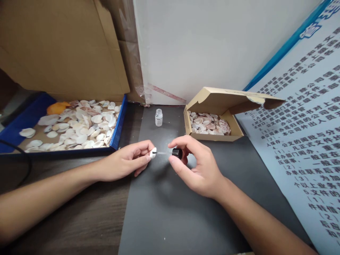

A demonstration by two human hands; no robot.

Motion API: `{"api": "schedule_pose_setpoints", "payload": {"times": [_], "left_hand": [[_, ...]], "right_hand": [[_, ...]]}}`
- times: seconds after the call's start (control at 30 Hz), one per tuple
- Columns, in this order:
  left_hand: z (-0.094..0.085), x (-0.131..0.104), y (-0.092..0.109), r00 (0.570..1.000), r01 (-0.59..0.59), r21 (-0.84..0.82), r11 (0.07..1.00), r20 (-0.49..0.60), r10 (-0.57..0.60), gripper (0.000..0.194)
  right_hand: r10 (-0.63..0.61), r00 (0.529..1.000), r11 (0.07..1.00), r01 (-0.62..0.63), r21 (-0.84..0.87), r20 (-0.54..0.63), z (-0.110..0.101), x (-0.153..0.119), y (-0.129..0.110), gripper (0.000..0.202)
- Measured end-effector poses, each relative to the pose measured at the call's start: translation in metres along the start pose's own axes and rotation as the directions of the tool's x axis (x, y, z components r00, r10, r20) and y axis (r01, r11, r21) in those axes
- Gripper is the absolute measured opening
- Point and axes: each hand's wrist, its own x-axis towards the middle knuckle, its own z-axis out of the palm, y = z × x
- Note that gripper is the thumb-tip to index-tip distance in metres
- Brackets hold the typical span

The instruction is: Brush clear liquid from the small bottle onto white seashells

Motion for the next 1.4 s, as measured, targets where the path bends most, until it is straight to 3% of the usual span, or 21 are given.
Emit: {"api": "schedule_pose_setpoints", "payload": {"times": [0.1, 0.23, 0.4, 0.53, 0.7, 0.87, 1.0, 1.17, 1.3, 1.4], "left_hand": [[-0.0003, 0.0001, -0.0008, 1.0, -0.002, 0.002, 1.0, 0.002, 0.002, 0.018], [-0.0005, 0.0001, -0.002, 1.0, -0.016, 0.001, 1.0, 0.009, 0.016, 0.018], [-0.0004, 0.0001, -0.0018, 1.0, 0.0, -0.004, 1.0, 0.001, 0.0, 0.019], [-0.0004, 0.0003, -0.0018, 1.0, -0.014, 0.018, 1.0, 0.004, 0.014, 0.02], [-0.0005, 0.0003, -0.0013, 1.0, -0.006, 0.014, 1.0, 0.006, 0.006, 0.018], [-0.0004, 0.0007, -0.0009, 1.0, -0.013, 0.021, 1.0, 0.009, 0.013, 0.017], [-0.0006, 0.0001, -0.0004, 1.0, -0.006, 0.019, 1.0, 0.009, 0.006, 0.016], [-0.0008, 0.0001, -0.0004, 1.0, -0.015, 0.033, 0.999, 0.005, 0.015, 0.018], [-0.0007, -0.0001, -0.0002, 1.0, -0.005, 0.031, 1.0, 0.008, 0.005, 0.017], [-0.0007, -0.0004, 0.0012, 1.0, 0.004, 0.032, 0.999, 0.008, -0.004, 0.016]], "right_hand": [[-0.011, 0.999, 1.0, 0.011, 0.008, 0.03, 0.0001, 0.0, -0.0005, 0.018], [0.002, 1.0, 1.0, -0.002, -0.006, -0.021, 0.0004, 0.0008, -0.0007, 0.018], [-0.019, 0.999, 1.0, 0.018, 0.017, 0.041, 0.0009, 0.0008, -0.0008, 0.016], [0.006, 1.0, 0.999, -0.007, -0.035, -0.027, 0.0006, 0.0006, -0.0002, 0.015], [-0.019, 0.998, 1.0, 0.018, 0.018, 0.052, -0.0002, 0.0009, -0.001, 0.014], [0.011, 1.0, 1.0, -0.011, 0.007, -0.007, 0.0001, 0.0005, -0.0007, 0.016], [-0.012, 0.999, 0.999, 0.01, 0.034, 0.05, 0.0009, 0.0012, -0.0005, 0.016], [0.013, 1.0, 1.0, -0.013, 0.004, -0.012, 0.0009, 0.0014, -0.0003, 0.015], [-0.027, 0.998, 0.999, 0.025, 0.024, 0.056, -0.0004, 0.0018, -0.0007, 0.015], [-0.018, 1.0, 0.999, 0.018, -0.03, 0.0, -0.0012, 0.0022, -0.0001, 0.015]]}}
